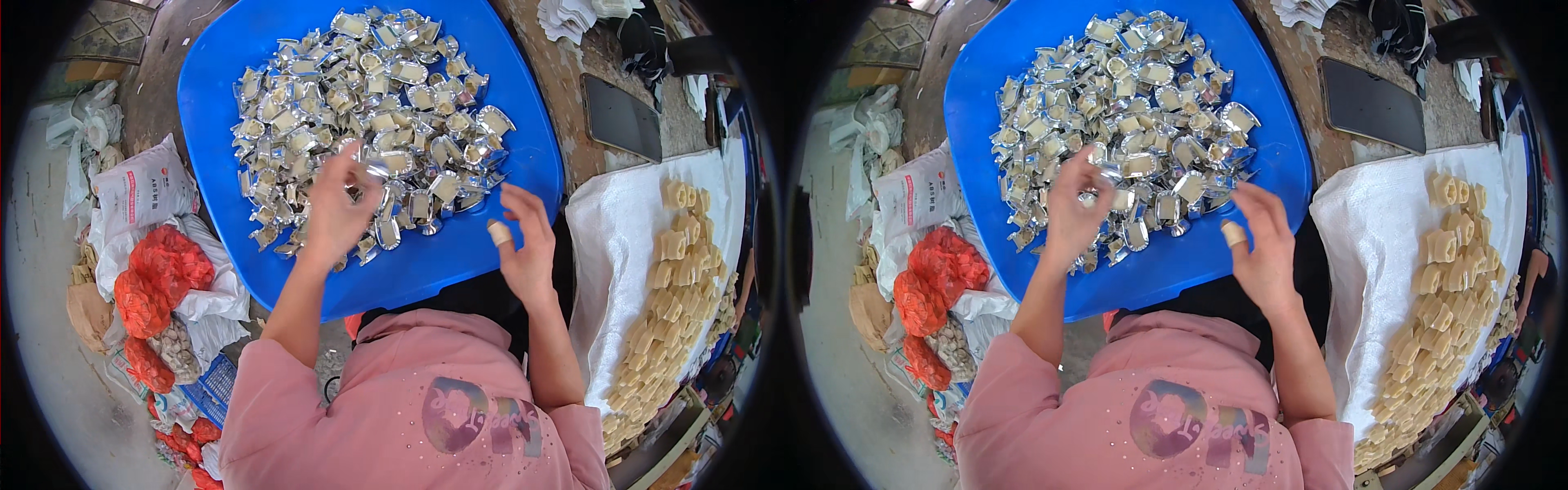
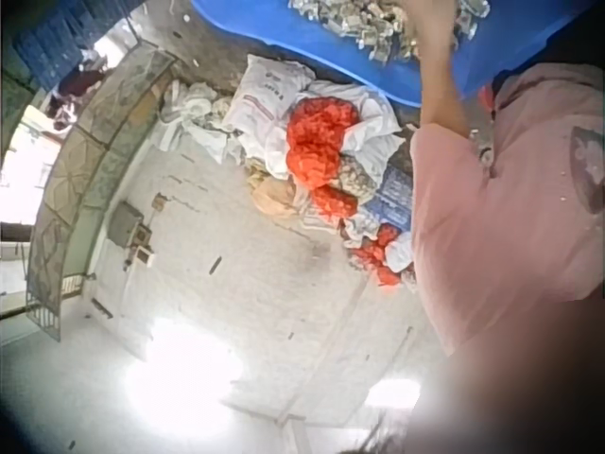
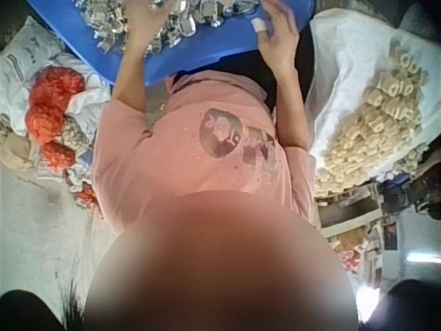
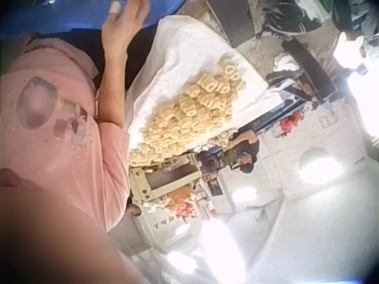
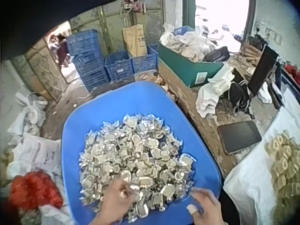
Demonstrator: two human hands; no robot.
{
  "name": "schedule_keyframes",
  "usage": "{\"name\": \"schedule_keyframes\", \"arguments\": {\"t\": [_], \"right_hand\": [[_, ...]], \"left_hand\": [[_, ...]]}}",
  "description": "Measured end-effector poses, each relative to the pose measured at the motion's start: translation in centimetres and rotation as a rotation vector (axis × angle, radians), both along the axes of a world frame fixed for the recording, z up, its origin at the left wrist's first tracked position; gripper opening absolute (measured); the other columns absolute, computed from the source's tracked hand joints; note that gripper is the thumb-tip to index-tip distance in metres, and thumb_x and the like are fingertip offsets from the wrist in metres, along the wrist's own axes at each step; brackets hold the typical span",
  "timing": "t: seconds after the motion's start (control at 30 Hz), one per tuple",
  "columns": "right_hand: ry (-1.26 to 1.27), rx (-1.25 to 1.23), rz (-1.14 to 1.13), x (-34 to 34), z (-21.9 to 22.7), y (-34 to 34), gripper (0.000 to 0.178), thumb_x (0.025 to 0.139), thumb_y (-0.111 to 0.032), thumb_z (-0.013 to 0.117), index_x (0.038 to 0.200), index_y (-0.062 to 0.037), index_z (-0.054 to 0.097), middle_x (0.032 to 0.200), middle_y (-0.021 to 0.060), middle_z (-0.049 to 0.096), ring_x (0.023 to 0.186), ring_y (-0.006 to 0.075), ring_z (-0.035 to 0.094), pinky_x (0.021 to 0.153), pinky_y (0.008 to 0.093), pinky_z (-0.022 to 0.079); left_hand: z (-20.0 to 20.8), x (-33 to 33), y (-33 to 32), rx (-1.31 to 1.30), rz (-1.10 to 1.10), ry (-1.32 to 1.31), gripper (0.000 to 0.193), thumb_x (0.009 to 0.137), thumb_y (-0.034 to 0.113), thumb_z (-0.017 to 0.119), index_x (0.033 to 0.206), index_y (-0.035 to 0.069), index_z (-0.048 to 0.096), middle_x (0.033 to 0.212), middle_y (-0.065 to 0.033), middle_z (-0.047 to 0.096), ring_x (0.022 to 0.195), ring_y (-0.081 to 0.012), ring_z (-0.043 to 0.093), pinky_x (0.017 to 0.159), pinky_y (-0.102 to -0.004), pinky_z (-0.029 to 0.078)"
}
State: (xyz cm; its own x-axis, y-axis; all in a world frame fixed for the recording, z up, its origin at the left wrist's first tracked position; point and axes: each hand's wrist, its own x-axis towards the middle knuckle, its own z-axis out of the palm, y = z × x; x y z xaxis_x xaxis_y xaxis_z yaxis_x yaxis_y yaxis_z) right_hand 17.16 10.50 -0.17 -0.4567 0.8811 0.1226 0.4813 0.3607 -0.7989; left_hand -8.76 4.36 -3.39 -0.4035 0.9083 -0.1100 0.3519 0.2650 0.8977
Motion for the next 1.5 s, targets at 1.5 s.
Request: {"name": "schedule_keyframes", "arguments": {"t": [1.5], "right_hand": [[0.685,-0.426,0.011,-1.6,1.5,-3.7,0.030,0.084,0.014,0.060,0.109,-0.0010,0.052,0.108,0.0180,0.061,0.093,0.0237,0.064,0.081,0.0331,0.057]], "left_hand": [[4.2,10.2,-0.9,0.527,-0.068,-0.143,0.012,0.077,0.003,0.072,0.087,0.004,0.066,0.090,-0.0095,0.056,0.081,-0.0250,0.055,0.072,-0.0342,0.046]]}}
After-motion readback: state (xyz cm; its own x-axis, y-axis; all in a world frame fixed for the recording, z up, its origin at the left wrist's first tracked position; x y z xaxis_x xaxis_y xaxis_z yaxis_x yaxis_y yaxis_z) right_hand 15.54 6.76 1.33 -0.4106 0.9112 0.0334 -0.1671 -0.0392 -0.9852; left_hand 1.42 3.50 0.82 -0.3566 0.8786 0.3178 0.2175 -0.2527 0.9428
